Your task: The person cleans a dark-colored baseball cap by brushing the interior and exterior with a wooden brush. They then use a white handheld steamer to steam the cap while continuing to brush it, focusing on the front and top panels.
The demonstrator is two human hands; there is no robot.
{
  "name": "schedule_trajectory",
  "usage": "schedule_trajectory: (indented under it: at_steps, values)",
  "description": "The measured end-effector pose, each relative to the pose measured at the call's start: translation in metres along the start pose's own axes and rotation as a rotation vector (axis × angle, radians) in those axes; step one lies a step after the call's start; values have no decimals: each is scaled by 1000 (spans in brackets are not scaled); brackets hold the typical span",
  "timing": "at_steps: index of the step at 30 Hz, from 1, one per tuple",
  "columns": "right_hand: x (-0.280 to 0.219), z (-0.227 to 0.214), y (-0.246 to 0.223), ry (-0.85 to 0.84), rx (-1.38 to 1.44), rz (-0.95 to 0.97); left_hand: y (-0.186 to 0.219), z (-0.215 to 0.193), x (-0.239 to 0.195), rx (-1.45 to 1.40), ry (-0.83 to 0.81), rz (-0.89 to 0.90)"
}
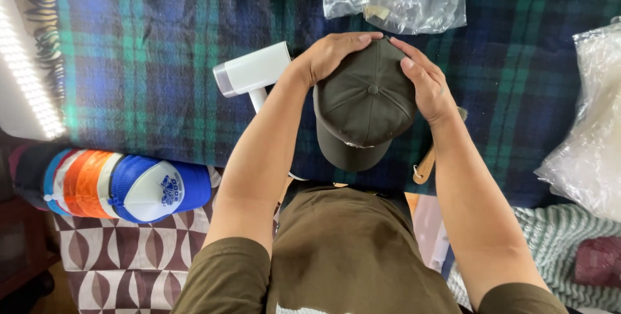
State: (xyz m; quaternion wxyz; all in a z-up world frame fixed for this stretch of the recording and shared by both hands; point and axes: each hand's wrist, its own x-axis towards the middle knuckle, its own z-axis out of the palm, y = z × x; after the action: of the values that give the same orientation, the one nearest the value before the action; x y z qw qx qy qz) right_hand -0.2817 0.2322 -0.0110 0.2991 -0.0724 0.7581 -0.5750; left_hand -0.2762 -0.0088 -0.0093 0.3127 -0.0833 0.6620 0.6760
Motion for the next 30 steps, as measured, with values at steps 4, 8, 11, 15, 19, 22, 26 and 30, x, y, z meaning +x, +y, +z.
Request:
schedule_trajectory:
  at_steps: [4,8,11,15,19,22,26,30]
  values:
    - [5,4,-4,15,73,101,-12,-8,11,-94,8,-52]
    - [2,6,-2,11,27,-34,-26,-8,14,32,78,131]
    - [-10,10,-5,-6,-37,-155,-40,0,2,-245,148,249]
    - [-8,17,-23,-6,45,-109,-35,1,-6,-234,191,218]
    - [-2,18,-30,-26,44,-134,-43,-4,8,-216,235,197]
    - [-13,13,-19,10,22,-32,-63,3,4,-195,277,200]
    - [-23,20,-3,166,58,-194,-56,15,-33,-127,406,433]
    - [-33,40,17,211,268,-276,-67,33,-32,-88,480,371]
